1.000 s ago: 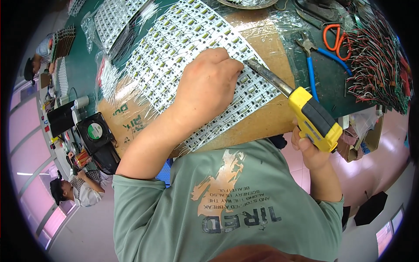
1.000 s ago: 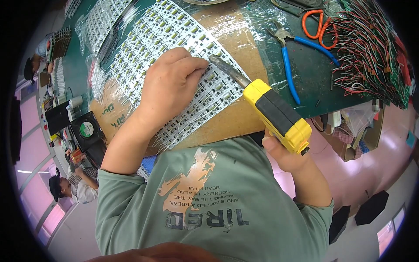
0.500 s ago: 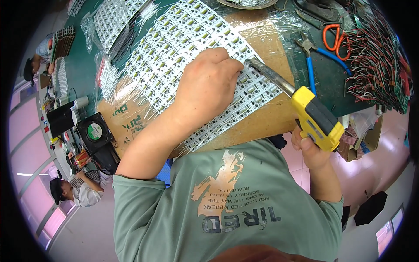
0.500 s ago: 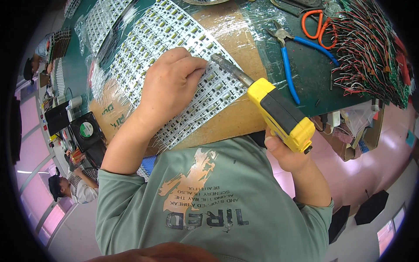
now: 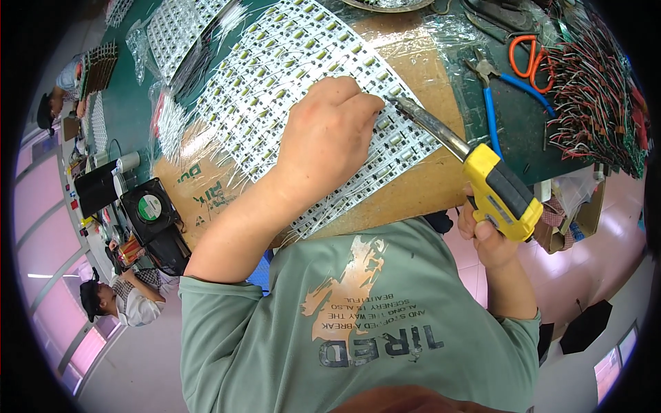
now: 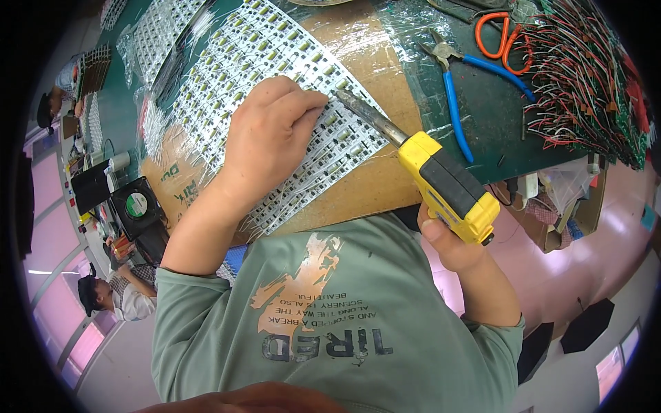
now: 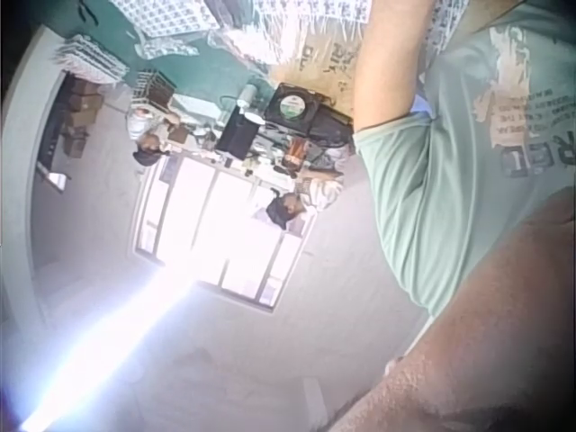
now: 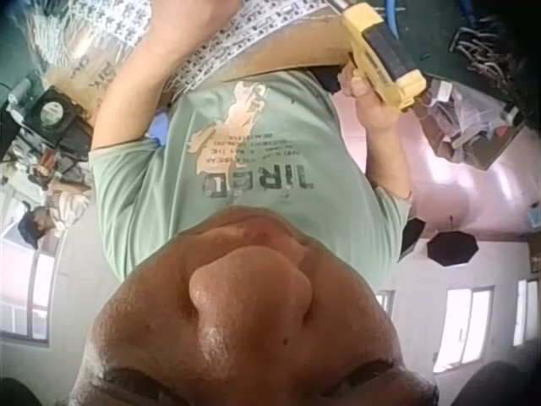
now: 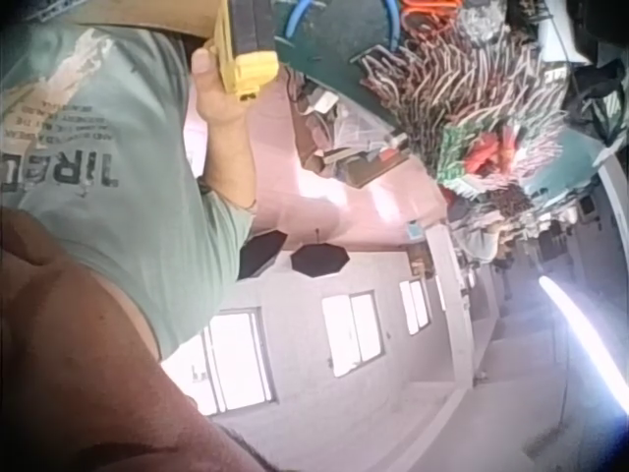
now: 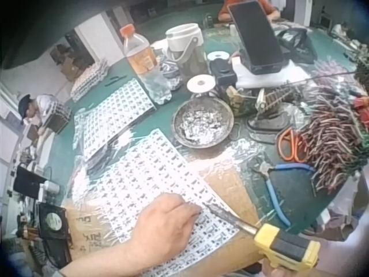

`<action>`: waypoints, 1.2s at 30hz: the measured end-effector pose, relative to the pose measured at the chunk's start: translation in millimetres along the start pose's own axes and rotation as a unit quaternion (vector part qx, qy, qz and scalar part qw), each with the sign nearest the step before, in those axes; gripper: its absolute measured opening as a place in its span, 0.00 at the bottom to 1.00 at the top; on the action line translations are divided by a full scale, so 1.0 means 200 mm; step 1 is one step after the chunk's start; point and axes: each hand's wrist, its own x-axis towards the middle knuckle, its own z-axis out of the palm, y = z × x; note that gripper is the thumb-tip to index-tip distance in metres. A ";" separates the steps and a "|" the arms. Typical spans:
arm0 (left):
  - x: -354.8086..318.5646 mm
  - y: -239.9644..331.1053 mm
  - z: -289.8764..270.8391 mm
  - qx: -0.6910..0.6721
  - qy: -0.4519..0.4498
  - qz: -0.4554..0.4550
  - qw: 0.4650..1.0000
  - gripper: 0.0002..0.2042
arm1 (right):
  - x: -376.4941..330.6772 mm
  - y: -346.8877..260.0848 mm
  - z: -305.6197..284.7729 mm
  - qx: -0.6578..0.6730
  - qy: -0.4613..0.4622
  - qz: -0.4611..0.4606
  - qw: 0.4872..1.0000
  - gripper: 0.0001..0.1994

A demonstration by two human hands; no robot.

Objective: The person solders electronic components onto a circuit board using a soldering tool, moves the finished board aside, and solders components onto another circuit board.

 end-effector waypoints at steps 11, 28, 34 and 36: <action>-0.01 0.00 0.02 0.010 0.007 0.021 1.000 0.05 | 0.00 0.02 0.00 0.005 0.002 -0.006 1.000 0.32; -0.02 -0.01 0.01 0.036 0.003 0.038 0.999 0.07 | 0.00 0.06 -0.08 0.037 -0.085 -0.042 0.995 0.23; -0.02 -0.01 0.01 0.048 0.006 0.048 0.998 0.07 | 0.01 0.01 -0.07 0.046 -0.111 -0.038 0.992 0.18; -0.01 0.00 0.01 0.029 0.028 0.063 0.997 0.07 | -0.01 0.00 -0.07 0.055 -0.108 -0.034 0.992 0.18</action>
